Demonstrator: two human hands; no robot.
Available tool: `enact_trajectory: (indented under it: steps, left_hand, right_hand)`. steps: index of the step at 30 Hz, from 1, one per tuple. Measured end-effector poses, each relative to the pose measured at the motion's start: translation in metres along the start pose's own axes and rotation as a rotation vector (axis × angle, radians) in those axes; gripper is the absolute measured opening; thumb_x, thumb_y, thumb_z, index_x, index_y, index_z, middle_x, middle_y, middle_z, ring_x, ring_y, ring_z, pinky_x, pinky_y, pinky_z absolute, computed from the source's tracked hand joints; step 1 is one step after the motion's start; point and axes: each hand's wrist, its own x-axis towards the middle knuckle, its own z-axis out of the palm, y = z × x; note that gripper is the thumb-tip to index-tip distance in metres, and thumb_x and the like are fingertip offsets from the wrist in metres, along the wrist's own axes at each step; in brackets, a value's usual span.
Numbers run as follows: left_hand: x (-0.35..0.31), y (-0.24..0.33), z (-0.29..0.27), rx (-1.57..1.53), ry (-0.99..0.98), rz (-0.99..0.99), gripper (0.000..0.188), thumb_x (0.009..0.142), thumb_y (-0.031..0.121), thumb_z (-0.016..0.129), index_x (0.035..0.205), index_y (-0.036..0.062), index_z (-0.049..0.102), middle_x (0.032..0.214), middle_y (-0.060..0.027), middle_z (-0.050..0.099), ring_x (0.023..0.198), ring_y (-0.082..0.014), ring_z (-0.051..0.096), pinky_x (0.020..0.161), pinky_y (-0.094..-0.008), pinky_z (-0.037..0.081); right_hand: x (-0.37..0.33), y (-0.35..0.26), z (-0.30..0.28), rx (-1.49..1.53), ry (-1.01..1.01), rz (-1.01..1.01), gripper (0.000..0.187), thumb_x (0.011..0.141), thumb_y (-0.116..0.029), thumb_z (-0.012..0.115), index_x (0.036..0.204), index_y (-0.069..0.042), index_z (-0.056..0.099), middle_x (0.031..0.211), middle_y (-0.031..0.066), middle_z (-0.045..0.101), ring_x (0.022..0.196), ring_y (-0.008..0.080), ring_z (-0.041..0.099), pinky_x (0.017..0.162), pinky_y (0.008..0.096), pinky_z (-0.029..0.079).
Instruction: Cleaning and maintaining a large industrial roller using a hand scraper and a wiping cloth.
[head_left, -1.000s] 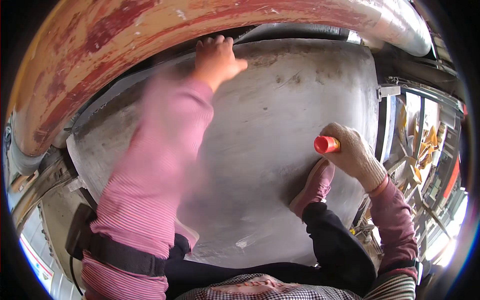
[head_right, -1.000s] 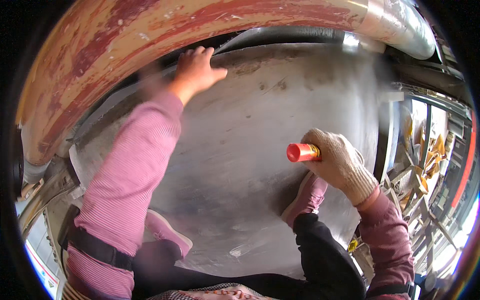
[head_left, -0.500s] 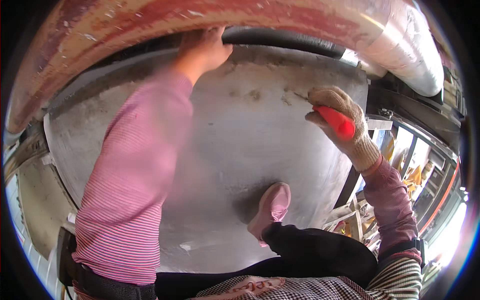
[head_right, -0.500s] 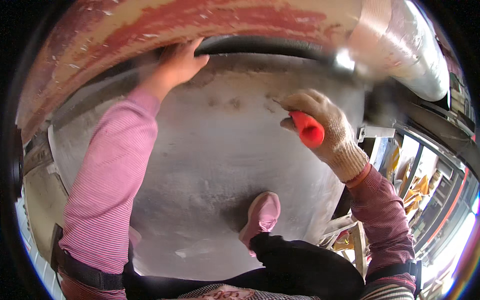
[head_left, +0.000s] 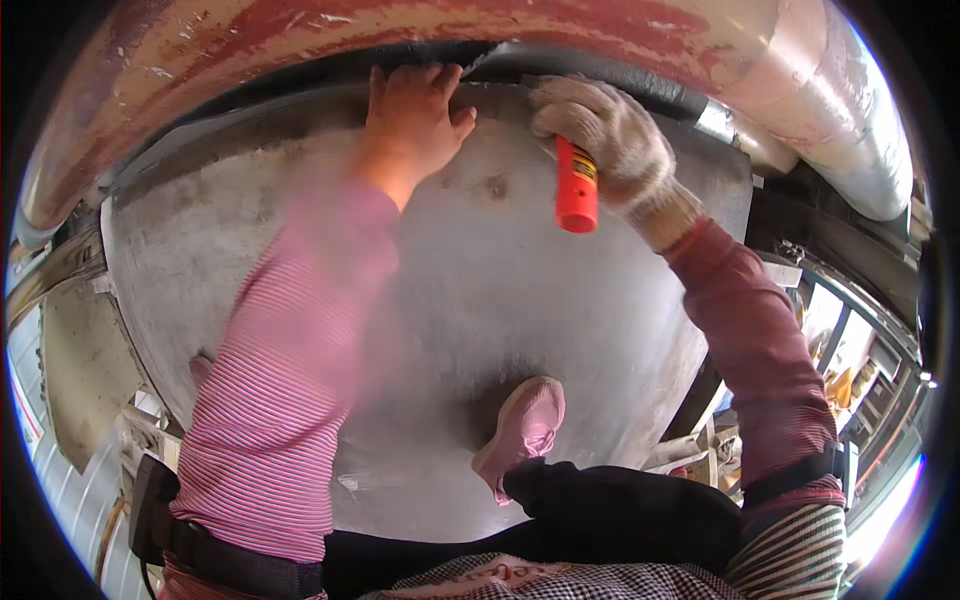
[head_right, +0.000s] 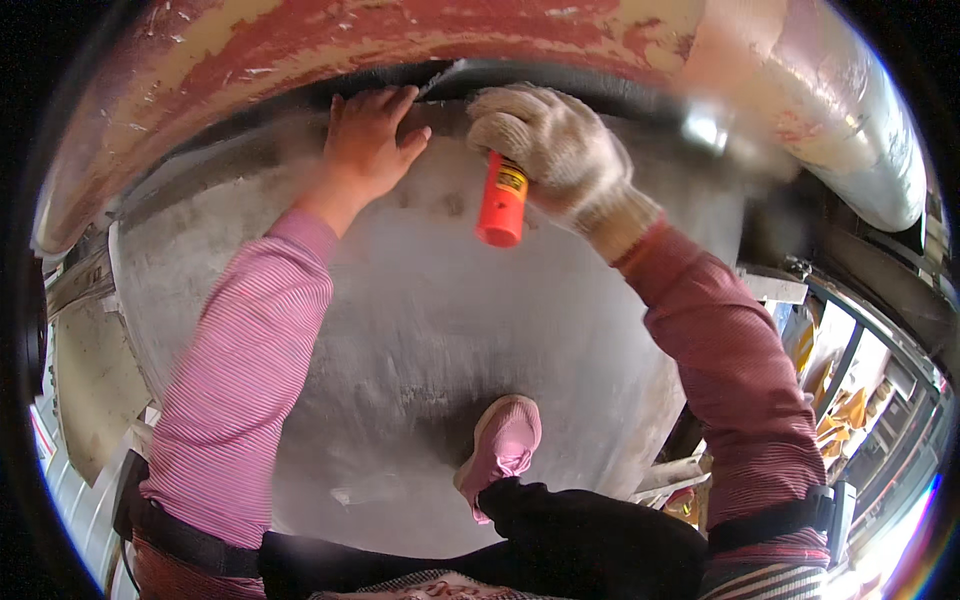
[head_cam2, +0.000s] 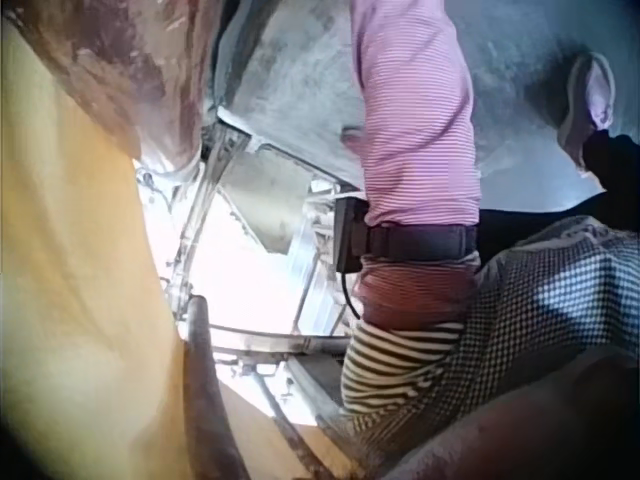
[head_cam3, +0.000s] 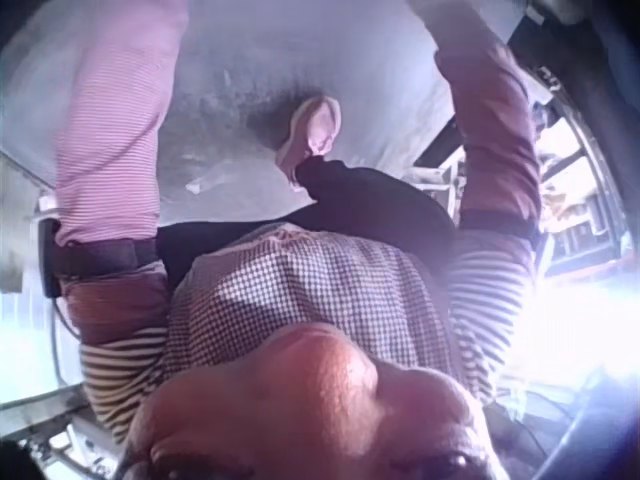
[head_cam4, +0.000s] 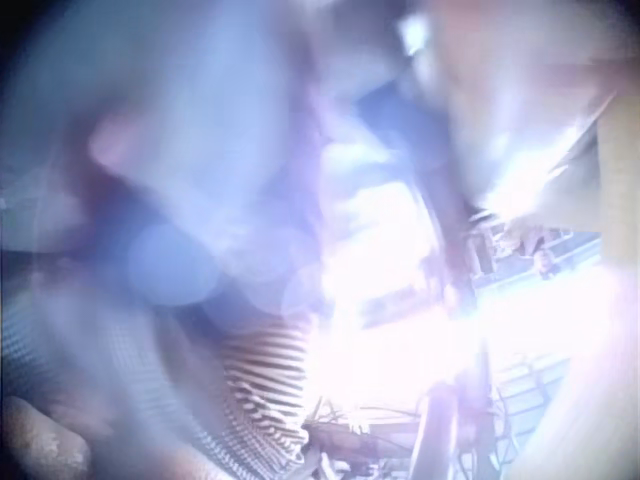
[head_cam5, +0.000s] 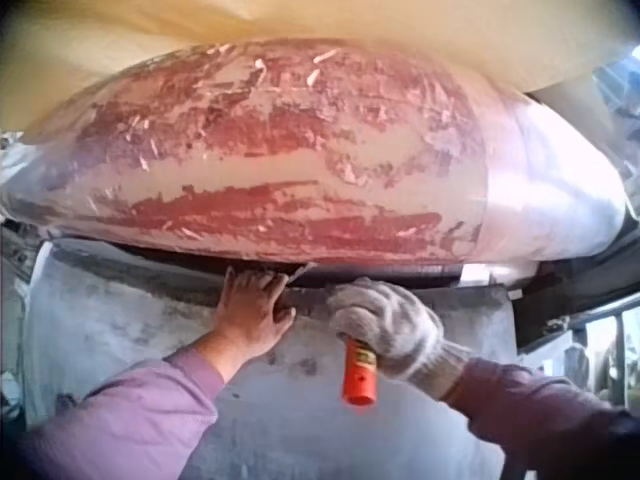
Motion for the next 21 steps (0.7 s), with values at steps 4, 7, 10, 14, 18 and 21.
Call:
enact_trajectory:
  steps: [4,7,10,14,18,21]
  left_hand:
    - [-0.009,-0.003,0.000,-0.030,0.054,-0.004,0.055,0.085,0.038,0.061,0.132,0.0123,0.048,0.129,-0.0086,0.051,0.126,-0.0287,0.043,0.108,-0.0615,0.025]
    - [-0.010,0.000,-0.002,-0.055,0.037,-0.014,0.055,0.084,0.036,0.063,0.132,0.0122,0.048,0.128,-0.0089,0.052,0.126,-0.0289,0.042,0.108,-0.0606,0.025]
    - [-0.012,0.000,0.001,0.002,0.081,-0.011,0.051,0.084,0.035,0.060,0.128,0.0104,0.051,0.124,-0.0049,0.054,0.122,-0.0261,0.044,0.107,-0.0571,0.028]
    - [-0.005,0.009,0.002,-0.056,0.054,-0.023,0.052,0.079,0.035,0.068,0.124,0.0120,0.055,0.122,-0.0095,0.054,0.122,-0.0291,0.045,0.108,-0.0576,0.027]
    - [-0.012,-0.011,-0.009,-0.096,0.043,-0.041,0.039,0.080,0.036,0.067,0.110,0.0113,0.062,0.113,-0.0148,0.057,0.112,-0.0363,0.050,0.105,-0.0574,0.030]
    - [-0.008,-0.010,0.007,-0.078,0.088,0.030,0.037,0.084,0.034,0.063,0.112,0.0102,0.061,0.114,-0.0149,0.057,0.109,-0.0371,0.052,0.106,-0.0575,0.029]
  right_hand:
    - [0.027,0.012,0.036,-0.087,0.049,0.018,0.028,0.072,-0.010,0.070,0.098,-0.018,0.062,0.109,0.0035,0.064,0.099,0.0269,0.062,0.079,0.0390,0.053]
    - [0.034,0.026,0.055,-0.068,-0.077,0.098,0.035,0.071,-0.012,0.068,0.105,-0.019,0.063,0.114,0.0023,0.062,0.101,0.0259,0.061,0.084,0.0385,0.050]
    - [0.039,0.035,0.066,-0.225,-0.035,0.033,0.039,0.074,-0.015,0.066,0.112,-0.021,0.062,0.119,0.0034,0.061,0.104,0.0261,0.060,0.088,0.0395,0.049]
    - [0.055,0.033,0.057,-0.224,-0.327,0.207,0.038,0.084,-0.023,0.057,0.122,-0.023,0.059,0.124,0.0051,0.059,0.110,0.0272,0.058,0.090,0.0405,0.047]
    - [0.088,-0.003,0.048,-0.091,-0.443,0.437,0.038,0.088,-0.029,0.051,0.124,-0.021,0.057,0.122,0.0073,0.060,0.111,0.0290,0.058,0.092,0.0427,0.046]
    - [0.080,0.017,0.065,-0.157,-0.482,0.426,0.037,0.086,-0.029,0.052,0.121,-0.019,0.059,0.120,0.0075,0.061,0.109,0.0295,0.058,0.091,0.0445,0.046]
